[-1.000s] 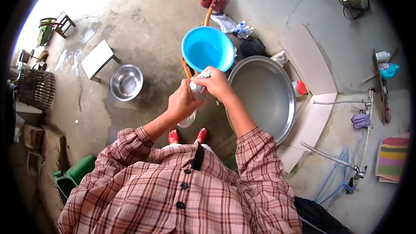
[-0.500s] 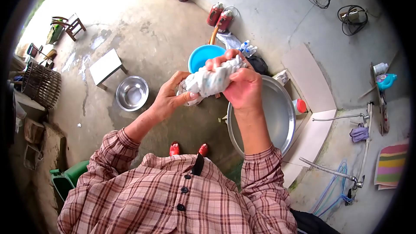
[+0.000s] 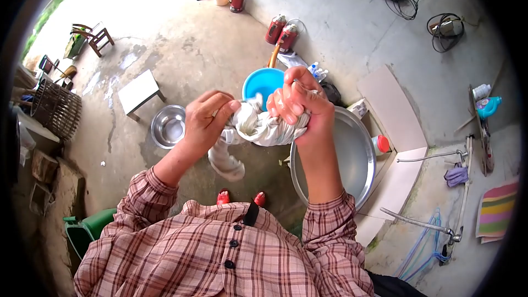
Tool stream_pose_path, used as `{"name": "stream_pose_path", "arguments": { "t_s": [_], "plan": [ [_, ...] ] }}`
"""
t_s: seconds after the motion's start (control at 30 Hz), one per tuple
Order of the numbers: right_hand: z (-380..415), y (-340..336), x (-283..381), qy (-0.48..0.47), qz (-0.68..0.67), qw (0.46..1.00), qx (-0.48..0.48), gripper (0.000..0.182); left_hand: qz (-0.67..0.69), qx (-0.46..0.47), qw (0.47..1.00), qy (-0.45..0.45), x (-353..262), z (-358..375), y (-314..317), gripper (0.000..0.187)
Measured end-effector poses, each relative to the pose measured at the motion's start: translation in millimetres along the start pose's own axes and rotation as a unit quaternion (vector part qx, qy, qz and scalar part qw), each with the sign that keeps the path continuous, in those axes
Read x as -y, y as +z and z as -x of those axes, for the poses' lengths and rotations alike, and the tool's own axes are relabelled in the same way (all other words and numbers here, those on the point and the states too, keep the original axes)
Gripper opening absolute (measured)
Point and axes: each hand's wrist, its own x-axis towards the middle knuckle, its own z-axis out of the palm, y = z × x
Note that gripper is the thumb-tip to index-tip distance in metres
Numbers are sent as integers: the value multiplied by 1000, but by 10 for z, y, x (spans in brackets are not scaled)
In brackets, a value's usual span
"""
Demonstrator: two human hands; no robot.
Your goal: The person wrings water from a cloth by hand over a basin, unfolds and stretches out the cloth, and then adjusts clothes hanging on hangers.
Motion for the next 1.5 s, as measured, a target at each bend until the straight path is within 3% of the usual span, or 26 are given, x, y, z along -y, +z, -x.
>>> {"name": "stream_pose_path", "arguments": {
  "t_s": [0.1, 0.13, 0.17, 0.2, 0.23, 0.4, 0.5, 0.57, 0.67, 0.73, 0.77, 0.87, 0.9, 0.97, 1.03, 1.13, 1.23, 1.27, 1.37, 1.4, 1.43, 1.5],
  "plan": [
    [37, 92, 36, -14, 56, 997, -45, 10, -154, -58, 983, 77, 96, -91, -111, 14],
    [65, 92, 59, -22, 75, 994, -80, 9, -153, -81, 984, -32, 154, -70, -122, 19],
    [78, 87, 84, -30, 93, 988, -116, 8, -42, -88, 970, -221, 205, -91, -198, 24],
    [82, 6, 124, -46, 52, 991, -110, 8, 130, -117, 940, -292, 313, -112, -304, 25],
    [84, -86, 168, -52, 41, 992, -103, 8, 299, -142, 876, -352, 352, -172, -403, 28],
    [126, -227, -4, -4, 35, 983, -178, 11, 453, -163, 788, -384, 277, -482, -672, 27],
    [197, -390, -123, 18, 14, 990, -142, 14, 539, -182, 729, -381, 372, -662, -756, 25],
    [226, -571, -153, 6, -9, 970, -241, 13, 521, -200, 741, -375, 442, -699, -891, 24],
    [335, -1031, -170, -22, 3, 958, -287, 11, 517, -205, 753, -352, 551, -657, -1258, 20],
    [422, -1111, -183, 42, 130, 949, -285, 20, 533, -203, 755, -323, 597, -657, -1428, 22],
    [474, -1088, -182, 93, 193, 939, -270, 24, 514, -243, 761, -312, 328, -705, -1435, 18],
    [565, -997, -377, 276, 188, 937, -104, 42, 466, -200, 805, -309, 20, -776, -1496, 25],
    [559, -907, -464, 321, 249, 913, -42, 42, 414, -213, 829, -309, -30, -758, -1362, 24],
    [567, -832, -697, 371, 416, 819, 140, 37, 454, -208, 782, -371, 12, -730, -1234, 21],
    [594, -751, -845, 319, 540, 752, 203, 32, 396, -234, 801, -383, -192, -727, -1172, 23],
    [575, -1004, -1158, 297, 500, 790, 193, 30, 331, -197, 845, -371, -324, -697, -1290, 29],
    [549, -1036, -913, 139, 571, 795, 150, 26, 261, -145, 896, -329, -506, -686, -1390, 42],
    [504, -1080, -810, 167, 547, 813, 105, 22, 226, -81, 907, -347, -501, -713, -1508, 50],
    [164, -964, -627, -59, 612, 787, 57, 15, -23, -99, 911, -400, -531, -581, -1970, 62],
    [73, -917, -482, -18, 630, 776, 4, 15, -41, 30, 918, -394, -563, -614, -2153, 64],
    [-37, -857, -339, 23, 646, 761, -50, 15, -30, 62, 918, -391, -455, -577, -2286, 58],
    [-274, -836, -141, 18, 586, 804, -101, 19, -147, 130, 927, -321, -463, -455, -2329, 50]
  ]
}}
